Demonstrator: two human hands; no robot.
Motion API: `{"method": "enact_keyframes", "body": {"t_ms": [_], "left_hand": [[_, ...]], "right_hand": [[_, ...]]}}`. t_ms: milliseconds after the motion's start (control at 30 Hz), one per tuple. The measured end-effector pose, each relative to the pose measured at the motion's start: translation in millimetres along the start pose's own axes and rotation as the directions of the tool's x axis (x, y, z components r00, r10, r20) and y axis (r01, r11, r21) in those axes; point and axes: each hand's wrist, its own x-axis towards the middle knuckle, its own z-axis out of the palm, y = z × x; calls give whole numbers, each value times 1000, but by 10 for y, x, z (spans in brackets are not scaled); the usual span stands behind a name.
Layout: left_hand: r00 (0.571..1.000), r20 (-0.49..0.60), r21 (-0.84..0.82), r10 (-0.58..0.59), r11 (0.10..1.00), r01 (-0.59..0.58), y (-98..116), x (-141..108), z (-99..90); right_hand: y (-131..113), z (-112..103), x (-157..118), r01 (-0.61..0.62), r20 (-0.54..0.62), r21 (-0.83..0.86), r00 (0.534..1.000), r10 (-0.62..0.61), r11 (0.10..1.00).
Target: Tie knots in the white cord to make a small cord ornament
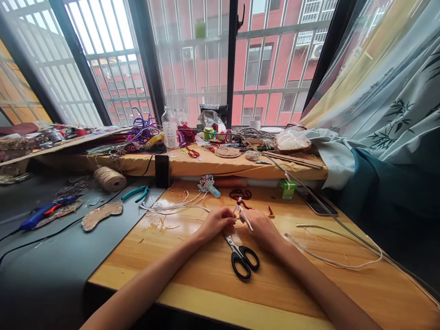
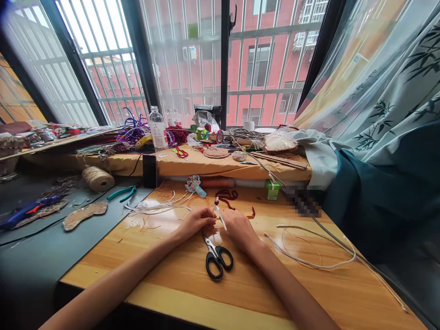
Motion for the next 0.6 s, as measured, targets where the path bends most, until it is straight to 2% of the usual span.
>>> {"method": "enact_keyframes", "body": {"t_ms": [100,233,367,400,467,600], "left_hand": [[1000,-6,69,29,997,-28,28,-26,15],[996,11,144,84,986,-85,78,-56,24],[990,34,183,134,973,-138,83,-60,29],[989,39,184,141,972,-146,80,-60,34],[986,51,197,158,967,-165,75,-66,46],[967,62,345,247,904,-253,80,-98,67]], "right_hand": [[-8,-41,-10,-70,94,97,994,61,993],[-68,-127,-20,-184,242,237,962,126,954],[-123,-160,-1,-323,296,366,930,220,873],[-123,-157,6,-366,319,454,918,236,813],[-103,-154,12,-461,418,634,880,226,621],[-58,-209,-18,-624,633,724,770,73,294]]}}
